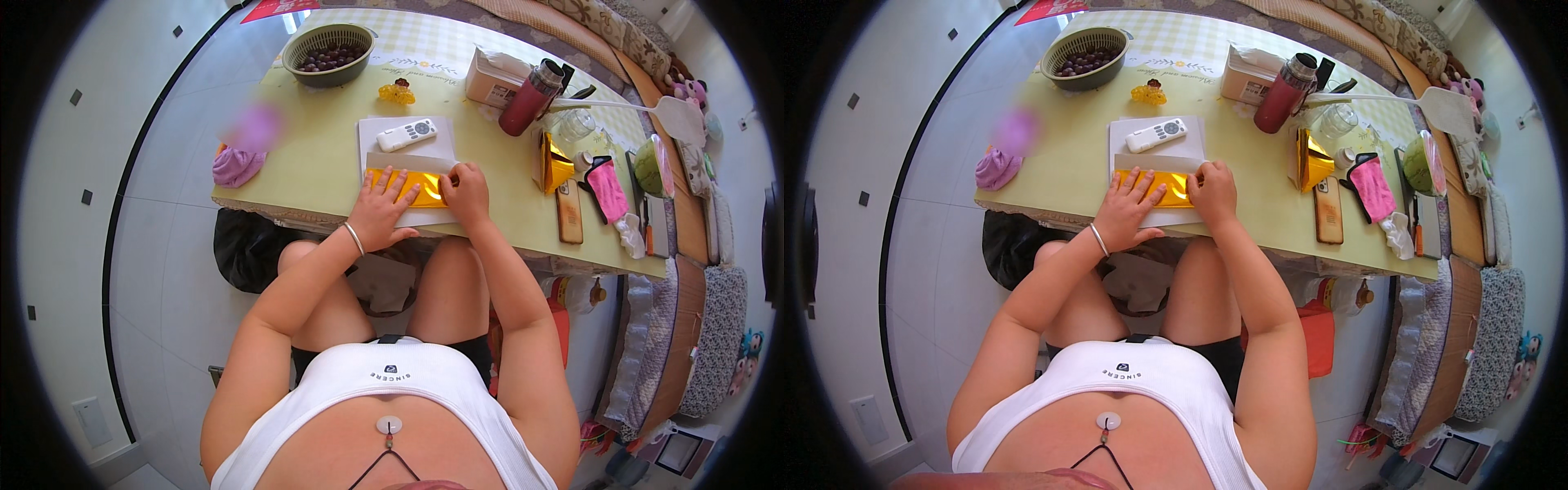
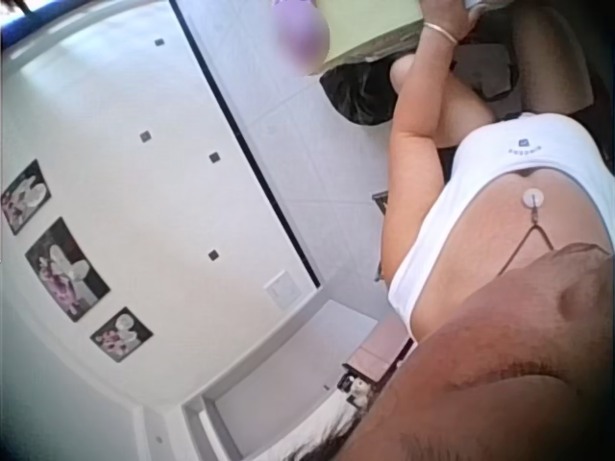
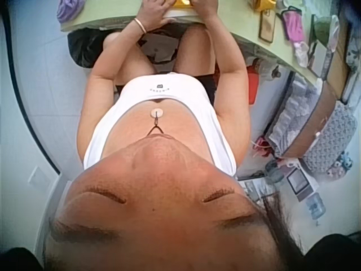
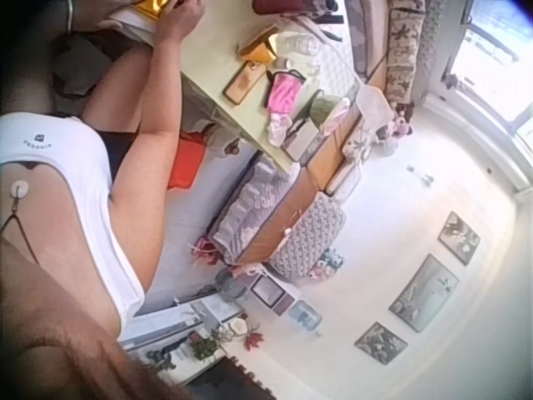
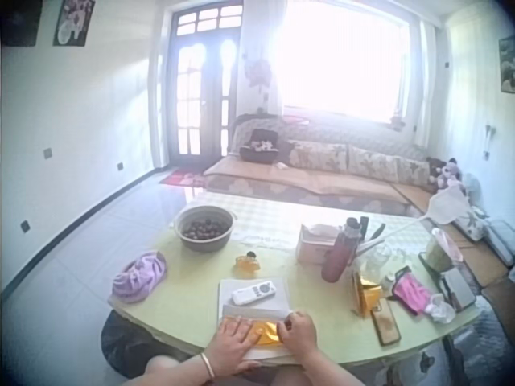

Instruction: The person folds a sheet of yellow paper into a triangular shape on a table. They repeatedly fold and unfold the paper, adjusting the creases by hand.

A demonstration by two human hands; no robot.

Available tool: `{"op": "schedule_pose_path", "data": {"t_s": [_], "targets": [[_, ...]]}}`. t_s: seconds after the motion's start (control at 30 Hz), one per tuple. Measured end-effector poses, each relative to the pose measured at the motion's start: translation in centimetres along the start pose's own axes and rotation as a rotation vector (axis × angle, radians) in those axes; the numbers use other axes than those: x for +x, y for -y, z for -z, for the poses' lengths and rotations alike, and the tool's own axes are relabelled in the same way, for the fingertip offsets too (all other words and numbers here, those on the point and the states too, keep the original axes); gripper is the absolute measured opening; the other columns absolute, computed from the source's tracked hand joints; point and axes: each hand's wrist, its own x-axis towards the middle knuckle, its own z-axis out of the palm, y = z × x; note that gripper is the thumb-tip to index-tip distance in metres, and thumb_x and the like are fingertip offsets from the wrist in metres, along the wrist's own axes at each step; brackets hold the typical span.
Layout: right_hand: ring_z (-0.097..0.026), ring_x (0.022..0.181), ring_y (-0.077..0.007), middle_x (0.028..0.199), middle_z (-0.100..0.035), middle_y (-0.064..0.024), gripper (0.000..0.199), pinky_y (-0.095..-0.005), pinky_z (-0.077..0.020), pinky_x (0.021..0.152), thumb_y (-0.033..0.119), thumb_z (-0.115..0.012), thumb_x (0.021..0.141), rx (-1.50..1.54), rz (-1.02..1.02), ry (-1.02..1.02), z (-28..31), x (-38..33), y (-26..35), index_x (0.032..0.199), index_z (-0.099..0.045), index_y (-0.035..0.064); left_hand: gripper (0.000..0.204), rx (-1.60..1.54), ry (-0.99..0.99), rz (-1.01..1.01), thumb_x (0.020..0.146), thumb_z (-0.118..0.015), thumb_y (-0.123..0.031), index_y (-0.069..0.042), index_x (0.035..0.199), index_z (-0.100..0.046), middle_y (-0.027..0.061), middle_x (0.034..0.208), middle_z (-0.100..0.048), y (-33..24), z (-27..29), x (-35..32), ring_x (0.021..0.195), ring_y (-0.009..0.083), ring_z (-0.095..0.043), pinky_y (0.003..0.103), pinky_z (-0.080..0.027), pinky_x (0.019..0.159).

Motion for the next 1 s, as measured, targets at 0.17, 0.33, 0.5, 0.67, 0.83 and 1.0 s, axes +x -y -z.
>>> {"op": "schedule_pose_path", "data": {"t_s": [0.17,0.33,0.5,0.67,0.83,1.0], "targets": [[-0.051,0.127,-0.0366,0.130,-0.058,-0.0183,0.043,-0.0471,-0.0382,0.109,0.016,-0.070,0.085,-0.270,0.274,-0.120,0.2,-0.8,1.1,0.123,-0.060,0.0005,0.090,0.026,0.062,-0.009,0.083,-0.063,-0.069,-0.017,0.153,-0.043,0.0210,0.160,-0.032,0.0,0.2,0.3,0.149,0.0448,-0.026,0.064,-0.016,0.119],[-0.029,0.150,-0.0347,0.159,-0.037,-0.0190,0.067,-0.0536,-0.0137,0.123,0.040,-0.061,0.094,-0.262,0.521,0.215,-1.7,-3.6,3.5,0.147,-0.046,0.0020,0.093,0.022,0.201,0.007,0.083,-0.063,-0.070,-0.019,0.157,-0.036,0.0189,0.164,-0.026,0.2,0.8,0.3,0.152,0.0418,-0.018,0.065,-0.009,0.120],[-0.023,0.153,-0.0313,0.164,-0.028,-0.0176,0.086,-0.0488,-0.0120,0.124,0.056,-0.055,0.094,-0.337,0.423,0.346,0.5,-5.5,1.9,0.155,-0.033,0.0004,0.093,-0.052,0.185,-0.003,0.086,-0.057,-0.071,-0.018,0.159,-0.033,0.0149,0.167,-0.019,1.2,0.7,-0.3,0.155,0.0381,-0.013,0.065,-0.005,0.120],[-0.026,0.152,-0.0297,0.162,-0.032,-0.0168,0.078,-0.0460,-0.0174,0.124,0.048,-0.059,0.094,-0.420,0.424,0.378,2.9,-7.0,0.6,0.153,-0.038,0.0020,0.083,-0.048,0.290,-0.014,0.091,-0.055,-0.064,-0.024,0.160,-0.031,0.0138,0.169,-0.015,4.6,1.4,-0.3,0.156,0.0363,-0.009,0.066,0.000,0.119],[-0.044,0.141,-0.0297,0.150,-0.050,-0.0138,0.057,-0.0422,-0.0345,0.117,0.025,-0.072,0.086,-0.333,0.519,0.274,3.1,-8.5,1.6,0.137,-0.055,0.0041,0.052,0.007,-0.053,-0.118,0.092,-0.062,-0.047,-0.018,0.135,-0.063,0.0198,0.155,-0.040,5.3,2.2,0.5,0.148,0.0378,-0.030,0.062,-0.017,0.119],[-0.059,0.118,-0.0305,0.126,-0.066,-0.0113,0.033,-0.0421,-0.0471,0.102,0.014,-0.074,0.078,-0.059,0.497,0.216,3.8,-6.4,2.3,0.108,-0.064,0.0048,0.018,-0.313,-0.292,-0.286,0.078,-0.071,-0.008,-0.006,0.095,-0.068,0.0103,0.098,-0.065,1.9,1.0,1.5,0.090,0.0319,-0.062,0.041,-0.052,0.081]]}}
